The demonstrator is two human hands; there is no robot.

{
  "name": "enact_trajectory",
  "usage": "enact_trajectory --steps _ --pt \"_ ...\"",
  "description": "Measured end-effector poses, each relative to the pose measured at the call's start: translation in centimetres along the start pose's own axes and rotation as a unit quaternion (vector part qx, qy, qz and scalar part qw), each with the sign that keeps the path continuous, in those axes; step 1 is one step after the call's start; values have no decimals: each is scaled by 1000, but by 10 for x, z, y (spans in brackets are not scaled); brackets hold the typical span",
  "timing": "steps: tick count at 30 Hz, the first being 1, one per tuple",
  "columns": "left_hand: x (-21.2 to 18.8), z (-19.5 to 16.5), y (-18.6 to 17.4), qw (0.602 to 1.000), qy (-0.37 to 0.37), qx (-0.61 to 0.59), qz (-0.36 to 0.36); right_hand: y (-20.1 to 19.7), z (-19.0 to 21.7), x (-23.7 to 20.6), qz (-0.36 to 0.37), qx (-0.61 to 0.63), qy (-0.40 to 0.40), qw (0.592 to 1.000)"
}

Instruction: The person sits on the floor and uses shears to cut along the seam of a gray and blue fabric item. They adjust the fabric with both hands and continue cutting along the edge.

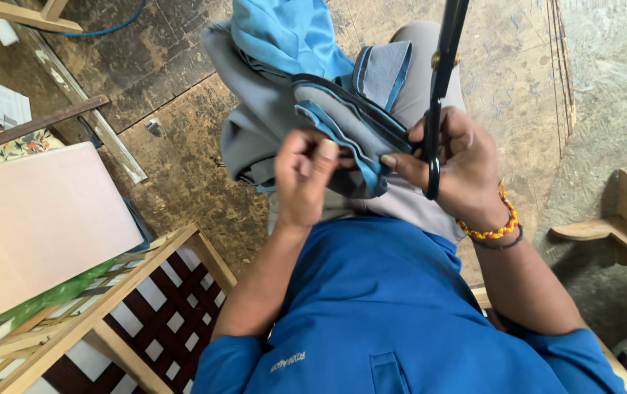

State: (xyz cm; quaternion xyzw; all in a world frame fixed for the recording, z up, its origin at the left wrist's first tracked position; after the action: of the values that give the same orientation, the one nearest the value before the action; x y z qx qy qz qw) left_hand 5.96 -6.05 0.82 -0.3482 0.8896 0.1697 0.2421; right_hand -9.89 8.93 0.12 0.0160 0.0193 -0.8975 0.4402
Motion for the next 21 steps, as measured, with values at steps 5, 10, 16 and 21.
enact_trajectory --steps 5,10,16,21 --pt "16 0 -12 996 -2 -86 -23 19 -4 -10 10 54 -23 998" --pt "26 -18 -13 995 77 20 59 46 -14 -36 -18 181 82 980" --pt "43 -18 10 994 -24 79 74 27 -31 -44 -187 238 72 950" --pt "-3 -5 43 991 67 113 0 7 -51 -43 -236 308 98 916"
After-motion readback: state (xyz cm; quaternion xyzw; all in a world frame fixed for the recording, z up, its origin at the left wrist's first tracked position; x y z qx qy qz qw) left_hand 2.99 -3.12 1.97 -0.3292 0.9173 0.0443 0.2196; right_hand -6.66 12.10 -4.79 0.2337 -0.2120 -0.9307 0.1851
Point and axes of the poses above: each hand's wrist, its own x-axis towards the middle knuckle, its own y-axis out of the palm, z = x × y, the point moved 5 cm from there along x, towards the middle knuckle, and after that the axes turned 15 degrees about -y, right-handed, at the moved point
